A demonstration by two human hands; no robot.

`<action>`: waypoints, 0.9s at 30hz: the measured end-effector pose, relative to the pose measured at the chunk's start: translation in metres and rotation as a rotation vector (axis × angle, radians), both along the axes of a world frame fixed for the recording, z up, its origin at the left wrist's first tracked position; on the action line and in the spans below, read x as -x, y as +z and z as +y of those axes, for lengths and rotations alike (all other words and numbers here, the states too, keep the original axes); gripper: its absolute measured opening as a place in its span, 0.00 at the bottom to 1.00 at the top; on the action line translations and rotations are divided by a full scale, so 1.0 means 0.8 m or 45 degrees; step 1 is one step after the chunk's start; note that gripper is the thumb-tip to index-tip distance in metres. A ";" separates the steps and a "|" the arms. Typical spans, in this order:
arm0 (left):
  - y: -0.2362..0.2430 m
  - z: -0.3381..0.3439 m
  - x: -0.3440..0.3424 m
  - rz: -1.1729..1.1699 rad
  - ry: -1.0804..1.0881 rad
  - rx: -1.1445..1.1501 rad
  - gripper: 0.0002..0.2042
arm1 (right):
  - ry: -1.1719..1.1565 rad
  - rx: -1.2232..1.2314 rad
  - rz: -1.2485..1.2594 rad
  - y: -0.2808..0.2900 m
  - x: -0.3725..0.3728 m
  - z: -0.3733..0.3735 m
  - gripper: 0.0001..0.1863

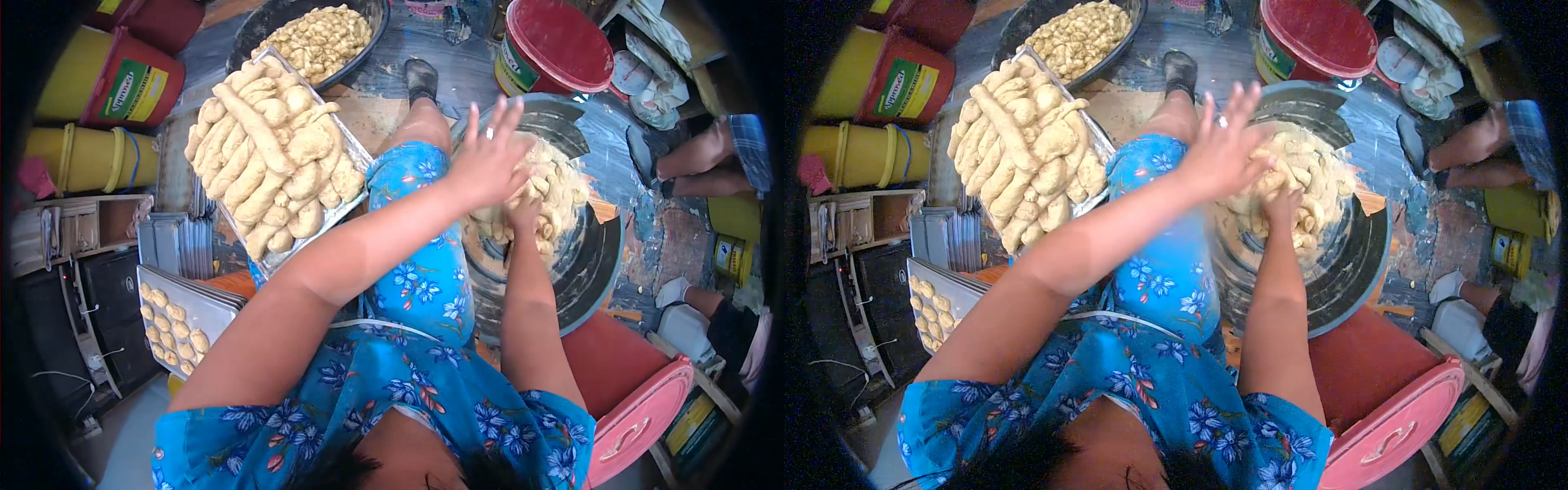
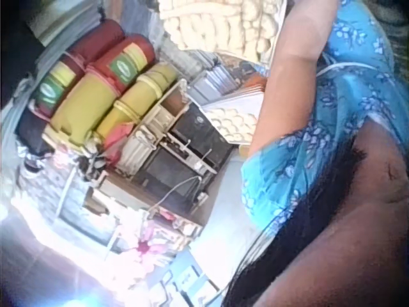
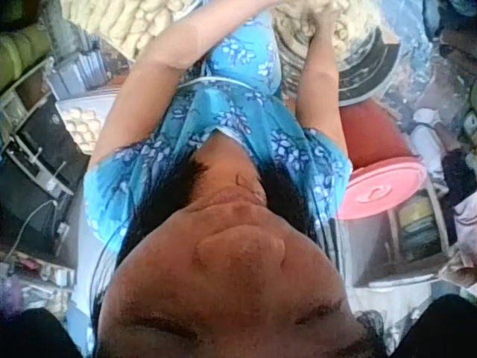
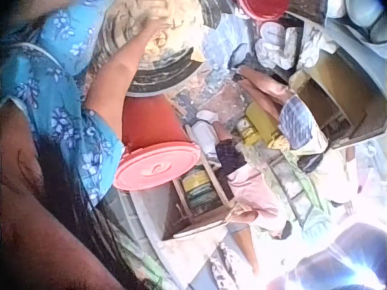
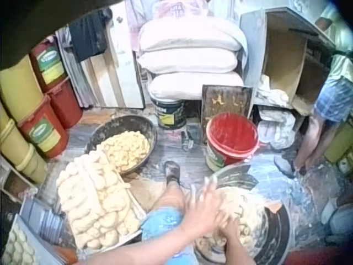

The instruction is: The person takes pieces of dough from a large tub, shapes and stretches them by hand, and arranges the shaped dough strips onto a metal tray.

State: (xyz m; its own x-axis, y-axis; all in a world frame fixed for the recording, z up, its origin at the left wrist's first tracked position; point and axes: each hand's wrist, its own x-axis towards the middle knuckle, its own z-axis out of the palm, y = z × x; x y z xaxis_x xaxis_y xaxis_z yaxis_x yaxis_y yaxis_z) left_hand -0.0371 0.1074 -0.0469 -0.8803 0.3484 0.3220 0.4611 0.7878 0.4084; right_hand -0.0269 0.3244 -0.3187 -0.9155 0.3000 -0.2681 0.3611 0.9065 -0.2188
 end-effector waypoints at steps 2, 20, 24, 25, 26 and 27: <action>-0.028 -0.007 -0.008 -0.384 -0.067 0.142 0.26 | 0.166 -0.007 -0.077 0.058 -0.051 -0.029 0.38; -0.045 -0.012 0.021 -0.804 -0.016 -0.050 0.23 | -0.086 0.452 0.128 0.069 -0.020 -0.052 0.23; -0.048 -0.014 0.022 -0.856 -0.012 -0.089 0.23 | -0.165 0.148 0.076 0.049 -0.005 -0.084 0.32; -0.050 -0.017 0.022 -0.849 -0.009 -0.104 0.23 | -0.136 0.150 -0.021 0.048 -0.001 -0.084 0.35; -0.049 -0.016 0.022 -0.850 -0.016 -0.104 0.23 | -0.148 0.200 0.064 0.036 0.009 -0.067 0.31; -0.049 -0.015 0.022 -0.846 -0.025 -0.110 0.22 | -0.155 0.196 0.064 0.026 0.012 -0.046 0.31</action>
